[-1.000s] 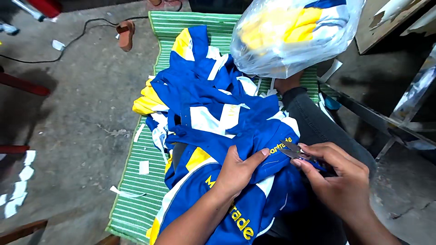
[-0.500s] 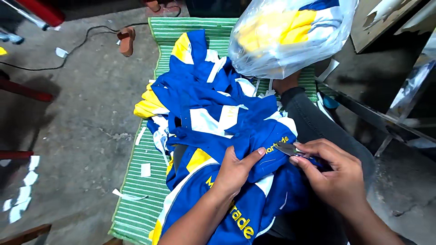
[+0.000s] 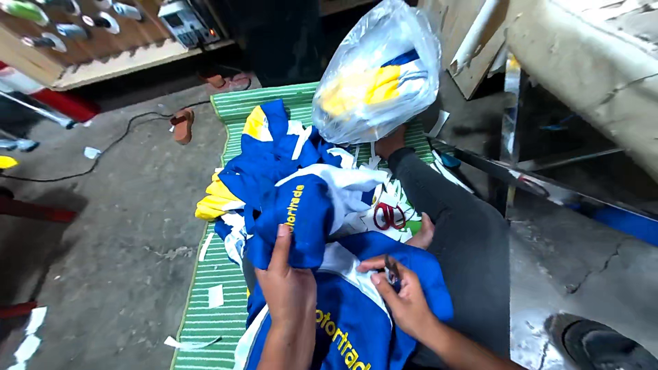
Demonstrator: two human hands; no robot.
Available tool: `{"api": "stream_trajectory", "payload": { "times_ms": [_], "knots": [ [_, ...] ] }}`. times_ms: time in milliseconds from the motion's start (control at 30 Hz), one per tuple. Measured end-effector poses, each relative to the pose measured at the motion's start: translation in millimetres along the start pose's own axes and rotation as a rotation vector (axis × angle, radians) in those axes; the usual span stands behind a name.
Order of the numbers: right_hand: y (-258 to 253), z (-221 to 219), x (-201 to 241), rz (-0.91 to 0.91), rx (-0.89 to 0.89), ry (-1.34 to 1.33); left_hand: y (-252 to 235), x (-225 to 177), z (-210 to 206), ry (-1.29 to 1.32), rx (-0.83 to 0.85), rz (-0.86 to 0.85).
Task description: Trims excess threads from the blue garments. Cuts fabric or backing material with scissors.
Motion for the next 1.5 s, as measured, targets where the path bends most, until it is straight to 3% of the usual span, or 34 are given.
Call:
{"api": "stream_trajectory", "payload": {
  "times_ms": [200,367,600,800,967,1133,1300,1500],
  "knots": [
    [24,-19,11,0.075,0.249,0.029,-6,-42,30,0.024,-0.010,-0.177],
    [41,-22,20,0.131,0.324,0.089,-3,-64,45,0.021,-0.020,-0.275],
    [45,-12,22,0.154,0.294,0.121,-1,-70,37,0.026,0.012,-0.245],
    [38,8,23,0.123,0.151,0.201,-17,-51,14,-0.008,0.044,-0.169],
    [2,34,51,0.105,-0.092,0.494,-37,-33,-8,-0.061,0.102,-0.120],
    [-75,37,73,0.112,-0.004,0.798,-49,-11,-24,-0.065,0.218,0.026],
    [-127,29,68,0.179,0.057,0.741,-50,13,-29,0.011,0.319,0.207],
    [-139,39,71,0.223,0.084,0.685,-49,22,-35,-0.028,0.424,0.167]
  ]
}}
Point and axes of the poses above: each hand's wrist, its own y-axis away from the middle knuckle, its own z-axis out of the back of the hand, x = y × z, the point moved 2 cm from there along -y, towards the middle knuckle, and after that the axes turned 12 degrees about -y, right-handed, at the moved point
